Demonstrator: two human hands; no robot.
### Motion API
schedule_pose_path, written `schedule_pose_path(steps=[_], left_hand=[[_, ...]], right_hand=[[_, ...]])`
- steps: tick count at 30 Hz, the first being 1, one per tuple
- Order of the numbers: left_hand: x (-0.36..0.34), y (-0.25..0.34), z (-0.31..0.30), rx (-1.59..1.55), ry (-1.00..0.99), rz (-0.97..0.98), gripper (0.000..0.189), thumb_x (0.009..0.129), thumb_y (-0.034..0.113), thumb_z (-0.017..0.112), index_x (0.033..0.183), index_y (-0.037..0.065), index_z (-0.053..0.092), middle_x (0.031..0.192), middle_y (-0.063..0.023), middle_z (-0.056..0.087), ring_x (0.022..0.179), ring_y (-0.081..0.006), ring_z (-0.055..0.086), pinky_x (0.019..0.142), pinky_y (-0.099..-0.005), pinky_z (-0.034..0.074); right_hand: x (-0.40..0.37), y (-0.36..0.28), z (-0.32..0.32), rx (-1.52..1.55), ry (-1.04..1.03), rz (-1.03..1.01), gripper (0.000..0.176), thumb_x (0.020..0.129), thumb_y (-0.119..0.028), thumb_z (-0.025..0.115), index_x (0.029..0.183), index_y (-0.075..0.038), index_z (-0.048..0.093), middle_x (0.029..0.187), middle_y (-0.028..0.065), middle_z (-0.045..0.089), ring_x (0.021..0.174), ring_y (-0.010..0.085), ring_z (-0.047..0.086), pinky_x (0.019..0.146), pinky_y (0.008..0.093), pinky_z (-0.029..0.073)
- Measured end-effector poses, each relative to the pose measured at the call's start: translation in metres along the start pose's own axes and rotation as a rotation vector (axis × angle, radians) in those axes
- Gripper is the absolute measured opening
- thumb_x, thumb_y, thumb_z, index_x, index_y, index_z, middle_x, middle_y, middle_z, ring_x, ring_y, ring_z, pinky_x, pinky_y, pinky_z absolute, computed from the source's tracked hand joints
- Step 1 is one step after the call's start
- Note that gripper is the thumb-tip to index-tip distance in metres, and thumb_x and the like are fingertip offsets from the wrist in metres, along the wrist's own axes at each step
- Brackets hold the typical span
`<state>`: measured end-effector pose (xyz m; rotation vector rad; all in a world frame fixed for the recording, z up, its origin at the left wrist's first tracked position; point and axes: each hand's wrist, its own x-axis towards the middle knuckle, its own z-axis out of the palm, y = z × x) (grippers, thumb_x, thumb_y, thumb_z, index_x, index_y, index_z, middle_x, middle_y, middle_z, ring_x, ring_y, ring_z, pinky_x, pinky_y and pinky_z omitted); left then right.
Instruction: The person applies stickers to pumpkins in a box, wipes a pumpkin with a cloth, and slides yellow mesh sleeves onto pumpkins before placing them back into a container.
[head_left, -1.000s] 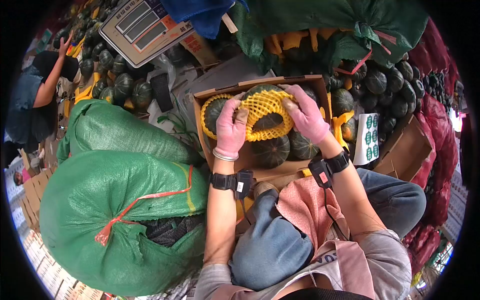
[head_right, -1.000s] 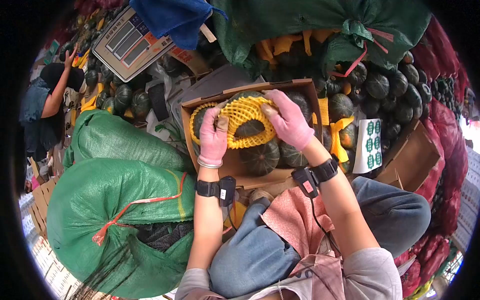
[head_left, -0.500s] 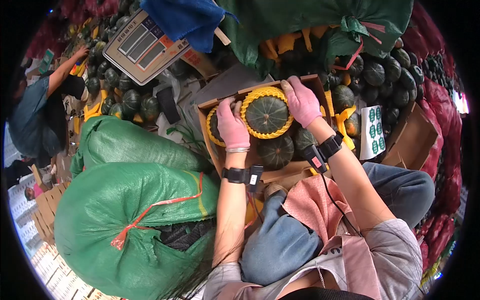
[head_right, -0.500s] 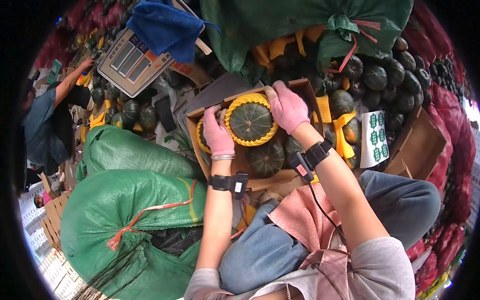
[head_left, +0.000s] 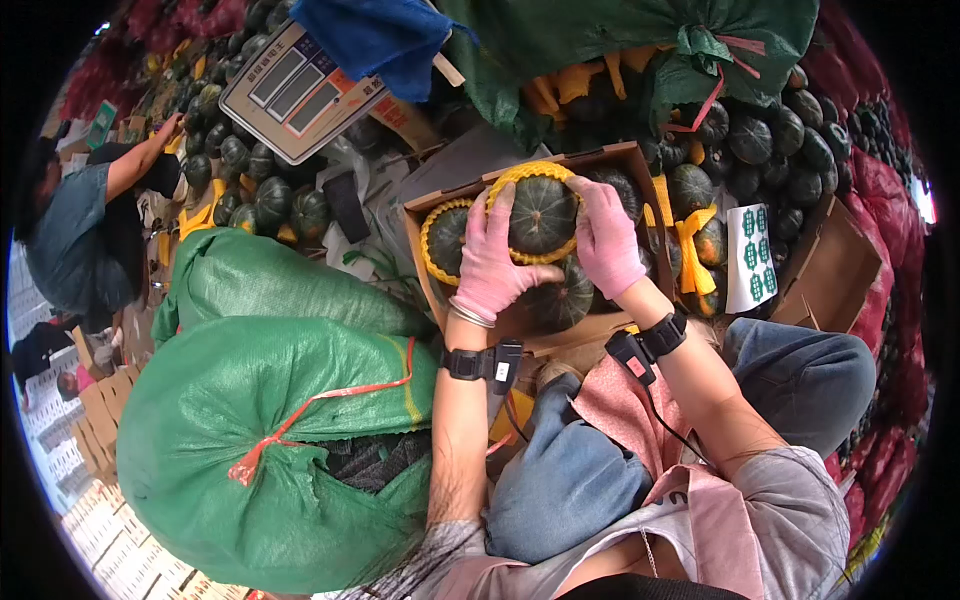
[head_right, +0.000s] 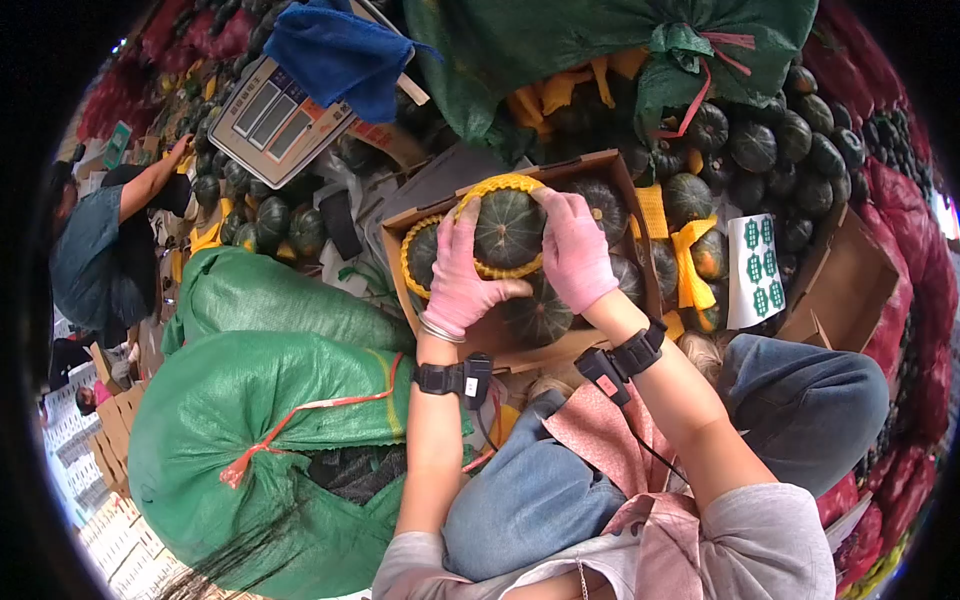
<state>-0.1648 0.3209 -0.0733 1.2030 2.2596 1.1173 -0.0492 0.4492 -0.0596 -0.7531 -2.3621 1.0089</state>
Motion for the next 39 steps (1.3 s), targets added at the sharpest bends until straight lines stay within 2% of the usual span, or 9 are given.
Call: schedule_pose_path(steps=[9,15,23,27,30,31,35,37,39], left_hand=[[-0.069,0.003,-0.094,0.152,-0.335,-0.077,0.116,0.038,0.044,0.088,0.135,0.008,0.034,0.114,-0.0116,0.057,0.113,-0.0308,0.052,0.100,-0.0378,0.038],[-0.057,-0.024,-0.097,0.238,-0.613,-0.016,0.109,0.042,0.054,0.083,0.133,0.014,0.037,0.119,-0.0058,0.056,0.113,-0.0231,0.053,0.100,-0.0602,0.021],[-0.072,-0.042,-0.065,0.480,-0.554,-0.097,0.070,0.064,0.016,0.069,0.128,0.015,0.039,0.122,-0.0089,0.049,0.118,-0.0274,0.045,0.101,-0.0615,0.023],[-0.102,-0.039,-0.017,0.962,-0.321,-0.058,0.042,0.079,0.016,0.055,0.119,0.023,0.045,0.122,-0.0096,0.044,0.113,-0.0295,0.046,0.097,-0.0721,0.019],[-0.095,-0.037,-0.015,1.080,-0.318,0.003,0.038,0.084,0.023,0.054,0.121,0.022,0.045,0.120,-0.0128,0.047,0.121,-0.0318,0.043,0.099,-0.0716,0.017],[-0.094,-0.030,-0.023,1.110,-0.465,-0.037,0.060,0.077,0.020,0.061,0.132,0.022,0.037,0.133,-0.0133,0.042,0.127,-0.0290,0.038,0.100,-0.0703,0.016],[-0.069,0.039,-0.045,0.987,-0.631,-0.178,0.065,0.071,0.038,0.070,0.129,0.023,0.044,0.133,-0.0128,0.042,0.125,-0.0294,0.038,0.101,-0.0675,0.017],[-0.054,0.041,-0.029,0.651,-0.259,0.026,0.066,0.072,0.041,0.071,0.129,0.019,0.044,0.133,-0.0093,0.042,0.127,-0.0262,0.036,0.104,-0.0646,0.018],[-0.029,0.038,0.002,0.614,-0.223,0.098,0.065,0.073,0.043,0.069,0.128,0.019,0.045,0.132,-0.0104,0.042,0.126,-0.0258,0.037,0.104,-0.0629,0.019]], right_hand=[[-0.070,-0.019,0.012,0.371,-0.372,0.343,0.027,0.085,-0.005,0.045,0.109,-0.001,0.056,0.095,0.0211,0.062,0.087,0.0345,0.062,0.077,0.0375,0.050],[-0.108,-0.013,0.043,0.600,-0.525,0.783,0.037,0.080,-0.007,0.046,0.116,-0.002,0.055,0.102,0.0166,0.062,0.085,0.0218,0.061,0.073,0.0304,0.050],[-0.111,-0.031,0.041,1.423,-0.403,1.028,0.068,0.076,0.008,0.048,0.139,-0.004,0.025,0.122,0.0156,0.052,0.113,0.0215,0.050,0.096,0.0307,0.042],[-0.083,-0.033,0.046,0.841,-0.835,1.080,0.082,0.074,-0.006,0.053,0.146,-0.014,0.013,0.081,0.0131,0.060,0.067,0.0162,0.058,0.057,0.0302,0.048],[-0.074,-0.012,0.034,0.733,-0.950,0.683,0.072,0.077,-0.013,0.054,0.142,-0.010,0.027,0.100,0.0162,0.064,0.082,0.0212,0.062,0.074,0.0318,0.052],[-0.068,0.013,0.025,0.535,-0.932,0.168,0.053,0.080,-0.014,0.055,0.132,-0.008,0.046,0.107,0.0117,0.064,0.086,0.0222,0.063,0.076,0.0321,0.052],[-0.022,0.030,-0.119,0.626,-0.221,0.732,0.020,0.082,-0.010,0.057,0.100,-0.003,0.063,0.091,0.0057,0.066,0.085,0.0129,0.063,0.069,0.0274,0.052],[-0.029,0.124,-0.133,-0.506,-0.050,0.219,0.030,0.073,-0.007,0.060,0.102,-0.012,0.064,0.095,0.0086,0.064,0.088,0.0279,0.062,0.078,0.0361,0.051],[-0.026,0.160,-0.129,-0.792,-0.222,0.123,0.035,0.073,-0.010,0.062,0.107,-0.018,0.063,0.119,0.0091,0.053,0.108,0.0307,0.051,0.090,0.0389,0.045]])
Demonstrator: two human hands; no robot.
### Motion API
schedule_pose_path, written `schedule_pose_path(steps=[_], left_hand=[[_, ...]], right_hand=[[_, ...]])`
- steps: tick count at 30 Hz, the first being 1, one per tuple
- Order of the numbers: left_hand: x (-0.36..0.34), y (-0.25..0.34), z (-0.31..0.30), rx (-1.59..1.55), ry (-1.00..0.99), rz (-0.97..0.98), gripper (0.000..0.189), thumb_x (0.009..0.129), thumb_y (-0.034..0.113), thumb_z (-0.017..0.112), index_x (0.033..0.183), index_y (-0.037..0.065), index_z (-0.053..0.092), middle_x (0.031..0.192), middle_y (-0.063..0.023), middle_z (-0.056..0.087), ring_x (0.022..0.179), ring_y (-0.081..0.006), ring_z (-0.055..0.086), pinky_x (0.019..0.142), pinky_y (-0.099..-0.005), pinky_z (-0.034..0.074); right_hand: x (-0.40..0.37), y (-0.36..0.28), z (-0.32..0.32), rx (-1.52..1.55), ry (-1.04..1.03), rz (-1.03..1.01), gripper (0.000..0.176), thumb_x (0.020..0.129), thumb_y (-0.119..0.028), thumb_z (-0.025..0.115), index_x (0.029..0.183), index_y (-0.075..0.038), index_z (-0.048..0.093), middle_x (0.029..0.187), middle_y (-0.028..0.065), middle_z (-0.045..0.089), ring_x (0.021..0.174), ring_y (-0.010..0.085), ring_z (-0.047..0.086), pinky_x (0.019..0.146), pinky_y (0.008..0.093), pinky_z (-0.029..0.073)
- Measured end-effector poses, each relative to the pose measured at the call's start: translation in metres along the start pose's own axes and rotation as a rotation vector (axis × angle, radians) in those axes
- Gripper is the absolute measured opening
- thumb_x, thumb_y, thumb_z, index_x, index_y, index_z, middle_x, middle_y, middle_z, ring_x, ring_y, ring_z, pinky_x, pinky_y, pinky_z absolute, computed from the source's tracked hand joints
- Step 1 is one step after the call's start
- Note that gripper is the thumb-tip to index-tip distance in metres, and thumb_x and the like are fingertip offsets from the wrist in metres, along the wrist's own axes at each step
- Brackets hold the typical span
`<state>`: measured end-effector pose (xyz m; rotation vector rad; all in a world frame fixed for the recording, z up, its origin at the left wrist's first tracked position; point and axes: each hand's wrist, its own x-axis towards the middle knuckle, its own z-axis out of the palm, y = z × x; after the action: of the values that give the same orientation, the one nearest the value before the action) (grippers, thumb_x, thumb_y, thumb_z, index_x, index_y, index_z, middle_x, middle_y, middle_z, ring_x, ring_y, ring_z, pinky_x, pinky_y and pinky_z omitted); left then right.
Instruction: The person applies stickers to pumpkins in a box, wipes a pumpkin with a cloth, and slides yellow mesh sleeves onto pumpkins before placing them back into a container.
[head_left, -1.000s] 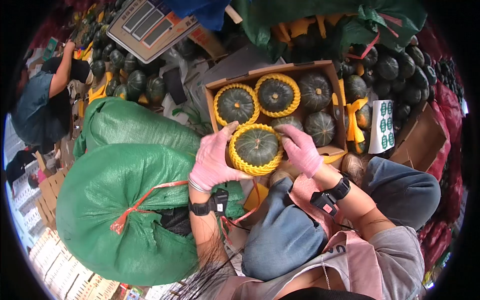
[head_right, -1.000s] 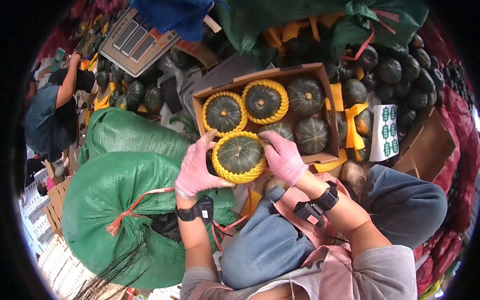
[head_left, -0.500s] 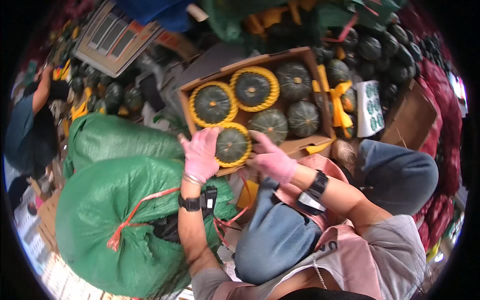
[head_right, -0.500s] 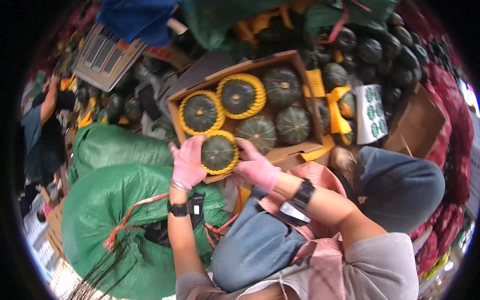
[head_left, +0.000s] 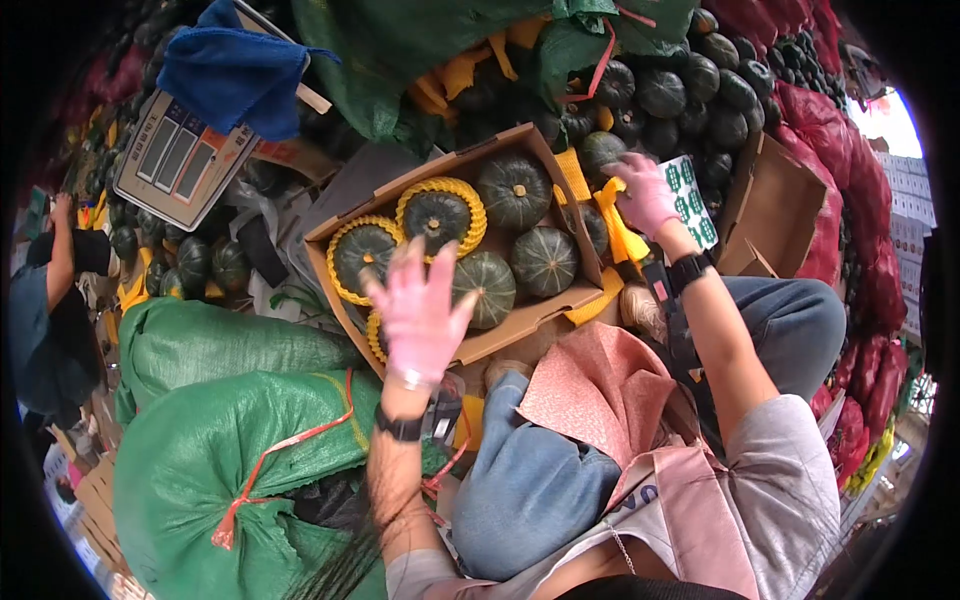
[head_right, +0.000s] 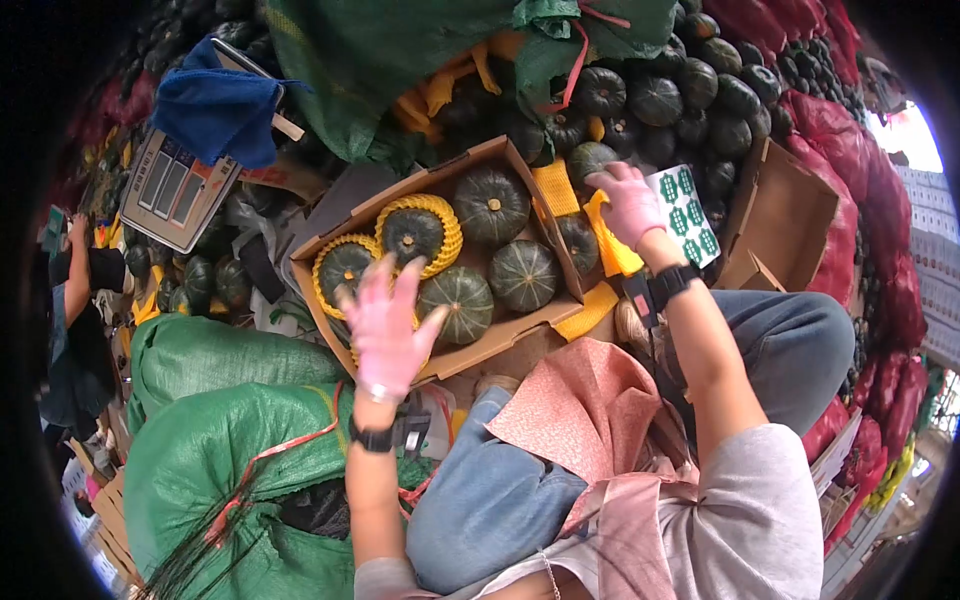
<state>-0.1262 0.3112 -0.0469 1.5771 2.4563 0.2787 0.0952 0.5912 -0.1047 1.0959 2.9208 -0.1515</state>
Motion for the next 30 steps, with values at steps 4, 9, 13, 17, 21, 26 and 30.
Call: schedule_pose_path(steps=[4,9,13,17,21,26,30], left_hand=[[0.034,0.022,0.025,0.017,0.007,0.145,0.063,0.064,0.044,0.075,0.118,0.020,0.051,0.124,-0.0086,0.046,0.119,-0.0262,0.042,0.103,-0.0622,0.020],[0.013,0.047,0.023,0.107,-0.207,-0.103,0.079,0.066,0.056,0.069,0.129,0.018,0.041,0.111,-0.0149,0.048,0.106,-0.0298,0.048,0.097,-0.0558,0.027],[-0.002,0.047,0.055,0.229,-0.271,-0.221,0.101,0.055,0.065,0.071,0.137,0.023,0.031,0.118,-0.0253,0.044,0.108,-0.0384,0.047,0.099,-0.0580,0.024],[-0.010,0.047,0.065,0.121,-0.171,-0.220,0.103,0.049,0.060,0.076,0.135,0.025,0.031,0.119,-0.0281,0.042,0.109,-0.0443,0.046,0.101,-0.0603,0.021],[-0.002,0.031,0.055,-0.027,-0.289,-0.206,0.105,0.046,0.059,0.077,0.135,0.024,0.033,0.114,-0.0223,0.046,0.111,-0.0357,0.045,0.102,-0.0610,0.015],[-0.002,0.021,0.049,-0.103,-0.372,-0.193,0.109,0.045,0.058,0.077,0.136,0.020,0.031,0.126,-0.0142,0.048,0.117,-0.0315,0.044,0.100,-0.0611,0.019],[-0.012,0.013,0.028,-0.191,-0.213,-0.098,0.109,0.043,0.050,0.080,0.134,0.012,0.033,0.125,-0.0173,0.047,0.117,-0.0341,0.045,0.100,-0.0541,0.027]], right_hand=[[0.021,0.003,0.017,-0.146,-0.388,-0.026,0.028,0.078,-0.014,0.060,0.106,-0.016,0.063,0.115,0.0093,0.055,0.112,0.0297,0.050,0.090,0.0396,0.045],[0.014,0.024,0.018,-0.075,-0.388,-0.074,0.017,0.080,-0.010,0.053,0.089,-0.005,0.066,0.088,0.0141,0.065,0.084,0.0314,0.065,0.070,0.0418,0.054],[0.014,0.009,0.043,-0.320,-0.417,-0.141,0.012,0.072,-0.014,0.060,0.075,-0.009,0.070,0.081,0.0097,0.067,0.085,0.0260,0.064,0.067,0.0369,0.053],[0.012,0.004,0.009,-0.198,-0.237,0.279,0.015,0.077,-0.018,0.058,0.084,-0.010,0.069,0.094,0.0064,0.066,0.094,0.0221,0.060,0.077,0.0354,0.047],[0.009,-0.041,-0.051,0.409,0.248,0.342,0.020,0.074,-0.009,0.056,0.093,-0.005,0.061,0.090,0.0160,0.061,0.086,0.0324,0.059,0.078,0.0388,0.049],[0.029,-0.159,-0.029,1.748,-0.304,-0.236,0.026,0.080,-0.016,0.051,0.103,-0.004,0.053,0.092,0.0051,0.054,0.094,0.0127,0.051,0.081,0.0293,0.043],[0.043,-0.174,0.020,1.278,-0.222,-0.387,0.023,0.082,-0.019,0.047,0.099,-0.003,0.051,0.086,0.0181,0.057,0.083,0.0315,0.057,0.073,0.0379,0.045]])
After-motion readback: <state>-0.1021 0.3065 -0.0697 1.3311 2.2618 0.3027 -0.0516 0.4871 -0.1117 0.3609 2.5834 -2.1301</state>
